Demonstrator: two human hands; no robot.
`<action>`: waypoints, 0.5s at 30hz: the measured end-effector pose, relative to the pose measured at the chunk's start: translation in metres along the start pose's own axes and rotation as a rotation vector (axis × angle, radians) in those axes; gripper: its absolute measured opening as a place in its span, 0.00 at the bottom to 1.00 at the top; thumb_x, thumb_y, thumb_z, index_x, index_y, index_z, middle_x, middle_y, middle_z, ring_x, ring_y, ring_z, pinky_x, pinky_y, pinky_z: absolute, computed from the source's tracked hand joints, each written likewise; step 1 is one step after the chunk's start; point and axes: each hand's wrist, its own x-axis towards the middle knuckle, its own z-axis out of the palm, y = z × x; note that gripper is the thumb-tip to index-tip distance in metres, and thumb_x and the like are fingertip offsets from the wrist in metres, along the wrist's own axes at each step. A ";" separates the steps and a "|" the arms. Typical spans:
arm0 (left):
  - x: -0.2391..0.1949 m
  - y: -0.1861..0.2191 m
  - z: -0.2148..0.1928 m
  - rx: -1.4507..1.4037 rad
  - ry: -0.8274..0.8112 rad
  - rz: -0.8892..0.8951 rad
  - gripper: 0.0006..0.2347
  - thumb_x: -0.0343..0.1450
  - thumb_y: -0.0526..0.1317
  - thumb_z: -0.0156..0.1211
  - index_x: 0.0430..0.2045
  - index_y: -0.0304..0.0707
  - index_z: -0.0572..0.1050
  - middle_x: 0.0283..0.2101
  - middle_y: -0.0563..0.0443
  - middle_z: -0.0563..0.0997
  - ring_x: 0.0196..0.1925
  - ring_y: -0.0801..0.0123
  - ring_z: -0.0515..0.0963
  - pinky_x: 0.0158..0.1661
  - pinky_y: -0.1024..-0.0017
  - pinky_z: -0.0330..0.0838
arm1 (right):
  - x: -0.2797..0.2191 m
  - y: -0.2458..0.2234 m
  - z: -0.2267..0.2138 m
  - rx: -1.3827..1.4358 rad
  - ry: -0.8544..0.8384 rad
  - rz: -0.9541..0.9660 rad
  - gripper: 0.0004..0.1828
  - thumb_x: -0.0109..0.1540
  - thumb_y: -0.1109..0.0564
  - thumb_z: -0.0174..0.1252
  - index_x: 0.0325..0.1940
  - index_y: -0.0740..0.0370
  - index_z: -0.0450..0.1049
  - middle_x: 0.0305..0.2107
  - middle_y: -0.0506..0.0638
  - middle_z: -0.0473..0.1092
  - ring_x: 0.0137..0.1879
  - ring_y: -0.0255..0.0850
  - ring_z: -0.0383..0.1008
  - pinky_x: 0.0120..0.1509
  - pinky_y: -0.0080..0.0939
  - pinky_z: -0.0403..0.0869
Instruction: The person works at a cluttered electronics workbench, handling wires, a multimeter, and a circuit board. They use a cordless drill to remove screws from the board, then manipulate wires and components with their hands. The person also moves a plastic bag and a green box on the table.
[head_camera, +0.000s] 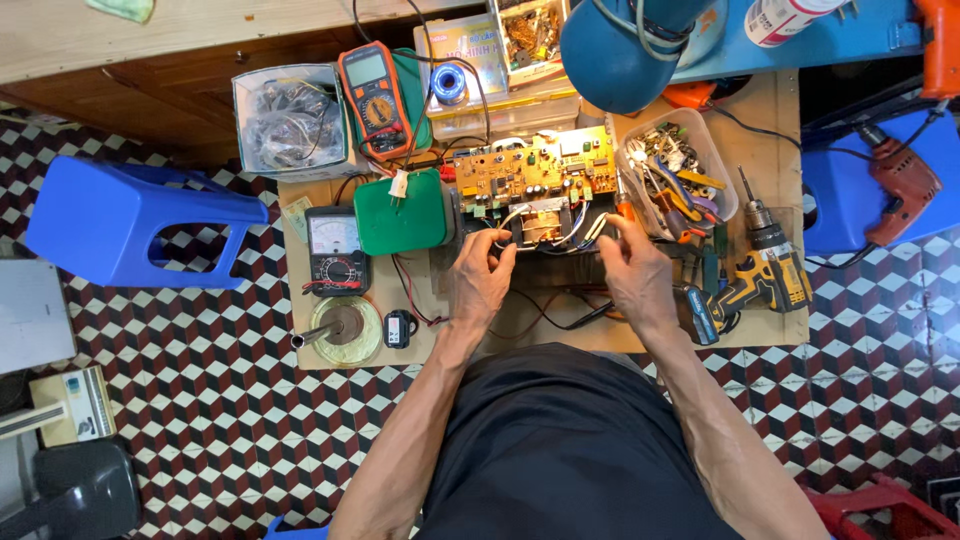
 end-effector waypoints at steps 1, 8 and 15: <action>0.000 0.001 -0.002 -0.015 0.017 0.024 0.09 0.72 0.38 0.64 0.44 0.38 0.77 0.46 0.50 0.81 0.28 0.70 0.81 0.31 0.70 0.78 | 0.001 0.004 -0.003 0.036 0.030 0.042 0.18 0.68 0.55 0.54 0.61 0.61 0.74 0.29 0.51 0.77 0.32 0.34 0.75 0.35 0.36 0.73; -0.003 0.021 -0.010 0.147 0.067 0.135 0.10 0.70 0.37 0.66 0.45 0.37 0.77 0.53 0.48 0.78 0.31 0.68 0.81 0.33 0.68 0.79 | 0.029 0.037 -0.006 0.300 0.133 0.129 0.14 0.67 0.55 0.56 0.48 0.68 0.79 0.30 0.48 0.76 0.32 0.31 0.71 0.36 0.31 0.70; 0.002 0.046 0.008 0.208 0.094 0.326 0.08 0.72 0.36 0.66 0.44 0.39 0.77 0.53 0.49 0.79 0.47 0.60 0.84 0.45 0.66 0.80 | 0.064 0.048 0.022 0.267 0.022 -0.010 0.14 0.65 0.54 0.62 0.47 0.67 0.82 0.31 0.42 0.78 0.35 0.26 0.75 0.39 0.26 0.71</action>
